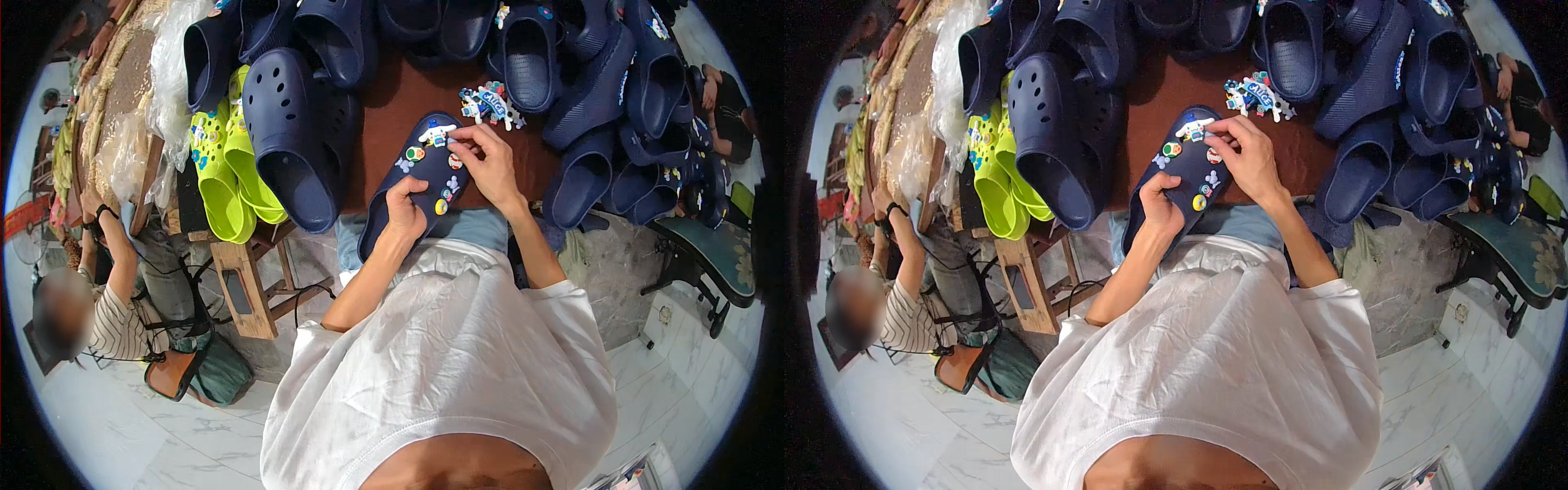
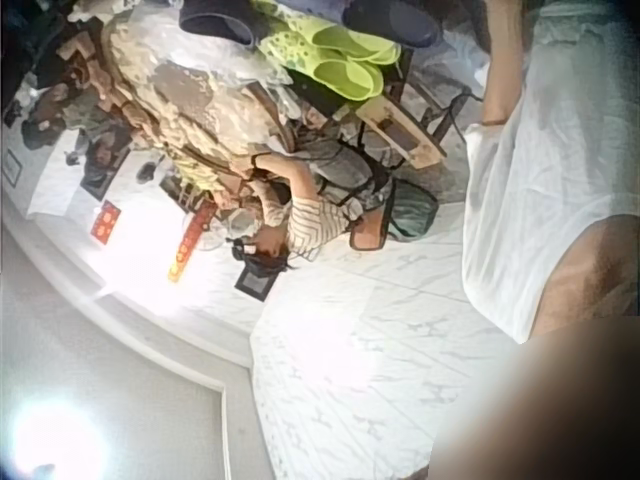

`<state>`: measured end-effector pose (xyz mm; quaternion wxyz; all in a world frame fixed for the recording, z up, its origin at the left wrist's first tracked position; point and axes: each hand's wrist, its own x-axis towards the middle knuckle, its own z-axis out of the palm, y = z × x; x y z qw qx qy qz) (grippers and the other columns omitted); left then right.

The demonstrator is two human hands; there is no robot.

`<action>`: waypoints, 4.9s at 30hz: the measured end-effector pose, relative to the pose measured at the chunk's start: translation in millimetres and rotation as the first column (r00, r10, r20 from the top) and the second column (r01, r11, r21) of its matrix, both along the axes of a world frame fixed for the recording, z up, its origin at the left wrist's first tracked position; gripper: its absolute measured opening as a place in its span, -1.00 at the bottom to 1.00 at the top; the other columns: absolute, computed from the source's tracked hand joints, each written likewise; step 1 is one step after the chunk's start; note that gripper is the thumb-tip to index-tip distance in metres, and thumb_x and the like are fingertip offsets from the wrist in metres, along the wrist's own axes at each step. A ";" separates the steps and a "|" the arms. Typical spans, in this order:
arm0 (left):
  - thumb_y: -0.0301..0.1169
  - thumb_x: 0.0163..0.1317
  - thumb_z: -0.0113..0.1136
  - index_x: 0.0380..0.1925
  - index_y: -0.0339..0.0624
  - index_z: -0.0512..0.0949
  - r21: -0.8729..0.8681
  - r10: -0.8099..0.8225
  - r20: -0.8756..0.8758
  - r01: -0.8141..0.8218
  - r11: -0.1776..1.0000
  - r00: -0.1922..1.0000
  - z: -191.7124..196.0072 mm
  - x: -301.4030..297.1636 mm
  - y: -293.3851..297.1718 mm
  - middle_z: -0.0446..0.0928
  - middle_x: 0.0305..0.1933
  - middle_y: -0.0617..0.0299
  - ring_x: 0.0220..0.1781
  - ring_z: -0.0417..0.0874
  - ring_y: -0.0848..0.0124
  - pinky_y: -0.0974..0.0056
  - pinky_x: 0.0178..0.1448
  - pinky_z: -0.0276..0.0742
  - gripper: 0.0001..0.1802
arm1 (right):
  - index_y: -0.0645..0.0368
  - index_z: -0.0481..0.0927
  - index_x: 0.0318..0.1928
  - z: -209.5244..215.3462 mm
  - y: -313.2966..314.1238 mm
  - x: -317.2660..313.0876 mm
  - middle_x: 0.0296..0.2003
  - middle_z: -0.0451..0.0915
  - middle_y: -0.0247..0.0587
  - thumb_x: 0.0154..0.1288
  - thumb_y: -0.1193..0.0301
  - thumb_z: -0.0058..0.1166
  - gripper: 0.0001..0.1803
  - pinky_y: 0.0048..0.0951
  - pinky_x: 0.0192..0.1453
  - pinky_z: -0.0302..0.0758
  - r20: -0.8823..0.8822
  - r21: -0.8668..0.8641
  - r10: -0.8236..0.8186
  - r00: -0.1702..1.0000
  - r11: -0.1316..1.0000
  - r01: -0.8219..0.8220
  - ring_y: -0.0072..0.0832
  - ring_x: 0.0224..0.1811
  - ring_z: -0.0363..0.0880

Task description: Attaching decorative charms to foam clogs.

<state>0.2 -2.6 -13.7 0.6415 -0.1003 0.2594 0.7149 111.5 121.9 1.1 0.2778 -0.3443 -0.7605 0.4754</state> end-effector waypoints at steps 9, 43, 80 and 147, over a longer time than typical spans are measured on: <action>-0.47 -0.13 -0.03 0.10 -0.39 0.35 -0.054 -0.016 -0.053 0.013 0.998 0.998 -11.2 1.5 -4.7 0.51 0.04 -0.08 0.02 0.60 0.08 0.04 0.15 0.54 -0.35 | 0.20 0.69 -0.16 -2.0 -0.8 4.9 -0.35 0.60 -0.26 0.17 0.50 0.23 -0.79 -0.57 -0.30 0.48 0.012 -0.075 -0.049 0.999 0.996 0.050 -0.54 -0.38 0.59; -0.54 -0.03 0.06 -0.31 -0.34 0.53 -0.135 -0.068 -0.178 0.044 0.990 0.982 -4.8 17.2 -12.9 0.57 -0.27 0.14 -0.24 0.57 0.34 0.27 -0.08 0.47 -0.77 | 0.23 0.65 -0.26 -33.9 -6.3 3.0 -0.38 0.56 -0.46 0.18 0.53 0.27 -0.89 -0.71 -0.38 0.35 -0.268 -0.329 -0.200 0.942 0.938 0.106 -0.79 -0.42 0.44; -0.55 -0.01 0.05 -0.18 -0.42 0.52 -0.175 -0.096 -0.155 0.068 0.982 0.983 -13.5 6.4 -12.4 0.59 -0.21 0.07 -0.23 0.63 0.29 0.27 -0.07 0.57 -0.67 | 0.35 0.31 0.19 -49.5 15.9 -0.2 0.02 0.50 0.02 0.26 0.33 0.21 -0.42 -0.41 0.18 0.43 -0.075 -0.533 0.058 0.995 0.841 -0.089 -0.38 0.10 0.47; -0.32 0.25 -0.06 0.17 -0.31 0.32 -0.039 0.194 0.145 -0.190 0.981 0.970 28.1 -26.8 25.5 0.46 0.17 -0.07 0.18 0.51 0.08 -0.02 0.31 0.38 -0.50 | 0.28 0.25 0.24 -22.8 -71.6 35.5 0.07 0.40 0.01 0.14 0.43 0.28 -0.31 -0.35 -0.08 0.54 -0.098 -0.235 -0.085 0.992 0.970 0.060 -0.34 -0.02 0.51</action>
